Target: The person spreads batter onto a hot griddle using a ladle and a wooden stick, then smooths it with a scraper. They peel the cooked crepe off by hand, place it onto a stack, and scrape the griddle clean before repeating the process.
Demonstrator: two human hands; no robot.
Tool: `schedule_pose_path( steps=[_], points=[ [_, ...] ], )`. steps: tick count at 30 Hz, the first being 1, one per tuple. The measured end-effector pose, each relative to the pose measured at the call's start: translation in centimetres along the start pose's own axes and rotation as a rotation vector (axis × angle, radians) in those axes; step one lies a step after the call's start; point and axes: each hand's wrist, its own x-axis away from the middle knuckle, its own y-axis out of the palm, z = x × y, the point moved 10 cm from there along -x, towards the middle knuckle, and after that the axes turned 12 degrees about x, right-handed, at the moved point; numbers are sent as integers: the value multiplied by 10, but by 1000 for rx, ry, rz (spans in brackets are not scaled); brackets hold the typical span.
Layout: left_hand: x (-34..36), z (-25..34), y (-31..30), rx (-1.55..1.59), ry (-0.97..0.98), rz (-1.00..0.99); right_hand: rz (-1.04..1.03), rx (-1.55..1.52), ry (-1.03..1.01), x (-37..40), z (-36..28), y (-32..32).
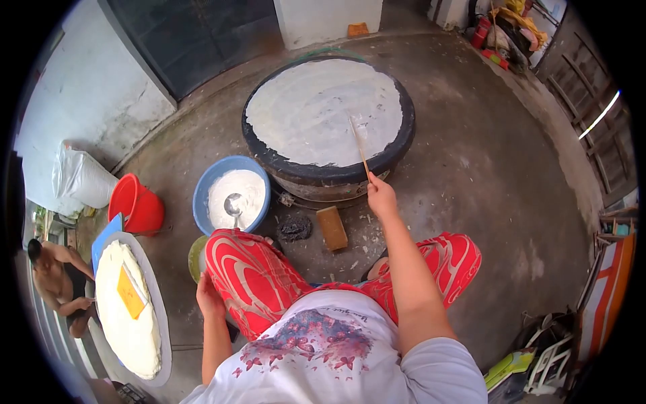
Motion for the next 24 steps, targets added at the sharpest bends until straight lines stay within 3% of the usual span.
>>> schedule_pose_path(
  steps=[1, 2, 3, 5, 6, 7, 9, 10, 11, 13, 15, 17, 18, 24],
  points=[
    [4, 9, 7, -56, 90, -17, -217, -395, 263, 12, 7, 12],
    [9, 10, 17, -56, 90, -18, -247, -587, 365, 15, 15, 8],
    [18, 19, 29, -138, 166, -8, -247, -587, 365, 12, 20, 7],
    [30, 25, 42, -220, 240, 1, 23, -432, 346, 1, 44, -12],
    [34, 29, 53, -276, 317, -58, 176, -169, 103, -8, 43, -15],
    [39, 34, 65, -330, 396, -120, 181, -170, 106, 0, 44, -14],
    [49, 38, 83, -452, 485, -170, -20, -71, -135, 15, 11, 10],
    [57, 41, 95, -574, 574, -214, -275, -193, 40, 27, 3, 20],
    [58, 40, 97, -573, 575, -216, -273, -194, 39, 26, -1, 10],
    [71, 45, 113, -807, 764, -254, -425, -641, 191, 30, -7, 11],
    [77, 42, 120, -933, 804, -251, -362, -788, 209, 25, -13, -1],
    [83, 37, 128, -1073, 889, -252, -253, -719, 125, 11, -4, -16],
    [85, 37, 131, -1074, 919, -248, -229, -722, 240, 11, 7, -21],
    [89, 36, 136, -1174, 994, -210, -167, -629, 254, -20, 27, -28]
  ],
)
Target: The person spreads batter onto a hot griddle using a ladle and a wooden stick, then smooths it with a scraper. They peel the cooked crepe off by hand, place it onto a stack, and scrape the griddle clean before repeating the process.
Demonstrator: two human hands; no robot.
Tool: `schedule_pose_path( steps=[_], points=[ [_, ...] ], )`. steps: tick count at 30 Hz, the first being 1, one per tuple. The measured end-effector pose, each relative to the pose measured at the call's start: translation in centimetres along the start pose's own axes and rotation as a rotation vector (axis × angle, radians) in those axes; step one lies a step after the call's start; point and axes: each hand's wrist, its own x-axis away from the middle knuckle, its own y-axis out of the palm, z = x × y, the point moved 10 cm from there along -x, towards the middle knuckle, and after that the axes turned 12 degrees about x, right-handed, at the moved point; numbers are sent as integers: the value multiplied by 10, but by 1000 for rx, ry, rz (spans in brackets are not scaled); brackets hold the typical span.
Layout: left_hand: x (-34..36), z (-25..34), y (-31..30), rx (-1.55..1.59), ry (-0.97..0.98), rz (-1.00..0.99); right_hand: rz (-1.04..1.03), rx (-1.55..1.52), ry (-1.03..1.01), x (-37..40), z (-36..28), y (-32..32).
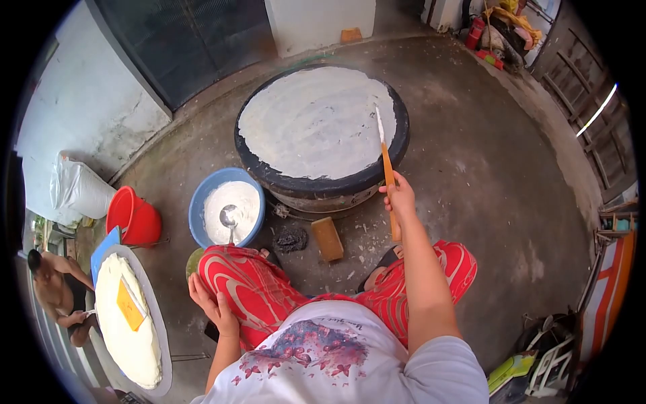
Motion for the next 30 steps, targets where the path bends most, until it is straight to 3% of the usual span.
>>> schedule_pose_path(
  steps=[11, 13, 17, 19, 20, 22, 23, 25, 27, 29, 30],
  points=[
    [0, -5, 1, 34, -37, 25, 116, 325, 129, -64, -8, 2],
    [0, -5, 2, 30, -50, 24, 243, 771, -50, -78, -32, 3],
    [-2, 0, 1, 20, -34, 31, 187, 1070, -12, -65, -50, 21],
    [-3, 1, 4, 18, -17, 31, 228, 1188, -151, -64, -54, 28],
    [-3, 2, 3, 16, -15, 39, 233, 1190, -150, -62, -50, 22],
    [-3, 2, 2, 16, -15, 49, 12, 436, 91, -52, -15, 17],
    [-3, 0, 2, 34, -24, 48, 14, 438, 90, -47, -14, 8],
    [-2, -2, 1, 53, -38, 48, 61, -122, 240, -36, 4, -7],
    [-2, -1, 3, 45, -30, 39, 116, -1, 199, -46, 21, -13],
    [-2, -2, 3, 53, -37, 37, 487, 515, -199, -41, -6, -28],
    [-3, -2, 3, 61, -40, 41, 343, 517, -181, -33, -4, -12]
  ],
)
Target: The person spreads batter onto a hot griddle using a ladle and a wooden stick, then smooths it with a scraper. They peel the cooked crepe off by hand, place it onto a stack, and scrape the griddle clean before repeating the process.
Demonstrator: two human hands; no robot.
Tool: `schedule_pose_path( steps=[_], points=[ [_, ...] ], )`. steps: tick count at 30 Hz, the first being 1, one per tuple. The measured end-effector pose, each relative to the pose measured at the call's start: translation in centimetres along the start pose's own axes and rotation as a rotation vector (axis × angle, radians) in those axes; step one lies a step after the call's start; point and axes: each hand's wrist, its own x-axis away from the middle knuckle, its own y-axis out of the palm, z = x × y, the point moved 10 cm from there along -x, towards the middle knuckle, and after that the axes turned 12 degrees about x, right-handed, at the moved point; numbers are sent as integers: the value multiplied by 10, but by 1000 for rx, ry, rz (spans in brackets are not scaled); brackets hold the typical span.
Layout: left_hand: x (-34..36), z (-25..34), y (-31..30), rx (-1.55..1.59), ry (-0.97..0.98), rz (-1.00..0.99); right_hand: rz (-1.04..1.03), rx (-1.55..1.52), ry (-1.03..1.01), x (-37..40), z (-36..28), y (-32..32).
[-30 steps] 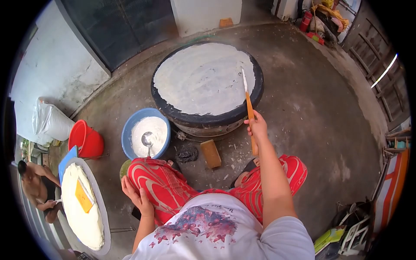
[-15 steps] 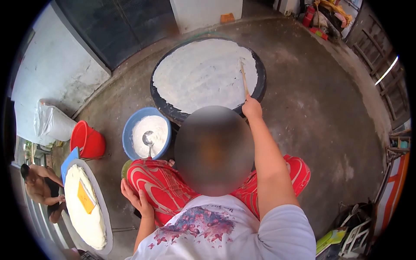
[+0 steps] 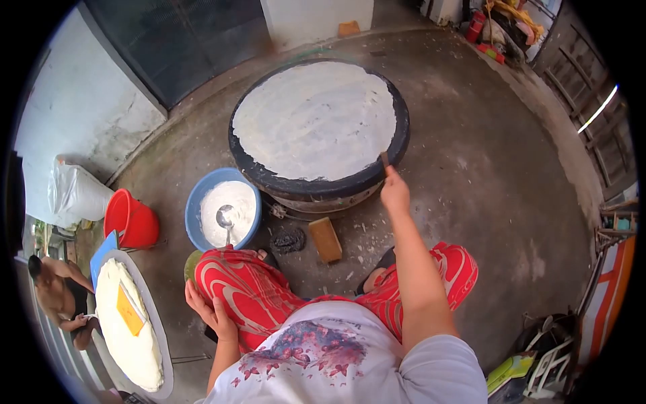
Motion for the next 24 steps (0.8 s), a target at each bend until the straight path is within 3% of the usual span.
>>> schedule_pose_path(
  steps=[1, 2, 3, 5, 6, 8, 11, 12, 22, 24],
  points=[
    [-1, -1, -1, -1, 1, 7, -144, -14, -21, 17, -10, 15],
    [0, -3, -1, -2, 6, 2, -220, -89, -210, 27, -28, 31],
    [1, -4, -1, -2, 9, -3, -377, -218, -248, 29, -20, 62],
    [2, -6, -1, 4, 1, -1, -610, -366, -26, 51, -46, 67],
    [1, -6, -1, 12, -4, -6, -615, -364, -27, 61, -73, 54],
    [2, -4, -1, -6, 10, -5, -602, -734, 148, 74, -109, 34],
    [1, -3, -3, -6, 29, 1, -723, -714, 177, 47, -78, 63],
    [2, -4, -4, 4, 24, 1, -628, -630, 187, 44, -72, 59],
    [1, -4, -6, -11, 3, 9, -461, -233, 196, -5, -59, 91],
    [0, -4, -5, -8, -1, 2, -253, 231, -158, -30, -81, 91]
  ],
)
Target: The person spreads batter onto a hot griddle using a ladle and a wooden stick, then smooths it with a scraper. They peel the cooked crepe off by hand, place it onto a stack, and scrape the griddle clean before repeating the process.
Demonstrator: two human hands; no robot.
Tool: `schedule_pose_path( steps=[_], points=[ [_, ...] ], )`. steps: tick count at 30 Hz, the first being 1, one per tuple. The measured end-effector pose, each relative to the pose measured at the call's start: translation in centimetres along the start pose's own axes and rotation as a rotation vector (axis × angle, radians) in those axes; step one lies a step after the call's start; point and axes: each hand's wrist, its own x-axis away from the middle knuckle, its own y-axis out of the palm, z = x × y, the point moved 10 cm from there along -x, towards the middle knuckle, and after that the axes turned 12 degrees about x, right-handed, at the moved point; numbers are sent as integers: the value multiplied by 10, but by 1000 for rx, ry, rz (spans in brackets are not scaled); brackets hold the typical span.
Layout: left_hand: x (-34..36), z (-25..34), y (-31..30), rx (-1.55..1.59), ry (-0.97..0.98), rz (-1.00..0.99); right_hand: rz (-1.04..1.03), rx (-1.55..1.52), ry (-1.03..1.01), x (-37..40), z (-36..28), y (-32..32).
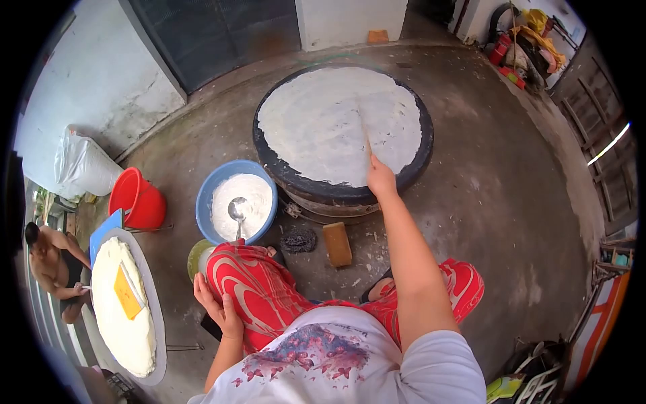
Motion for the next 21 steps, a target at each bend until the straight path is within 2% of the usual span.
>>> schedule_pose_path(
  steps=[1, 3, 7, 9, 10, 12, 13, 15, 16, 18, 19, 21],
  points=[
    [0, 0, 1, 0, -2, -1, -1, 1, 1, -4, -3, 1],
    [0, 0, 1, -5, -1, -3, 186, 527, -174, 0, -34, -6],
    [-1, 0, 1, 11, 1, 3, 100, 518, -111, 14, -43, -3],
    [0, -3, -1, 27, -18, 16, -31, 269, -183, 29, -43, -2],
    [-2, -3, -1, 32, -17, 16, -27, 272, -183, 33, -36, -13],
    [0, -1, 0, 14, 1, -3, -494, -876, 310, 58, 6, 11],
    [0, -1, 0, 17, -2, -3, -435, -1026, 387, 69, 12, 0],
    [0, -1, 0, 11, -6, -6, -212, -943, 430, 70, 37, -18],
    [0, -2, 0, 13, -6, -7, -210, -943, 430, 75, 38, -15],
    [0, -4, 0, 17, -5, -13, -169, -623, 198, 81, 27, -20],
    [0, -3, 0, 18, -4, -13, -303, -551, 61, 90, 14, -10],
    [0, -2, 0, 27, 4, -9, -442, -488, 115, 104, 23, 1]
  ],
)
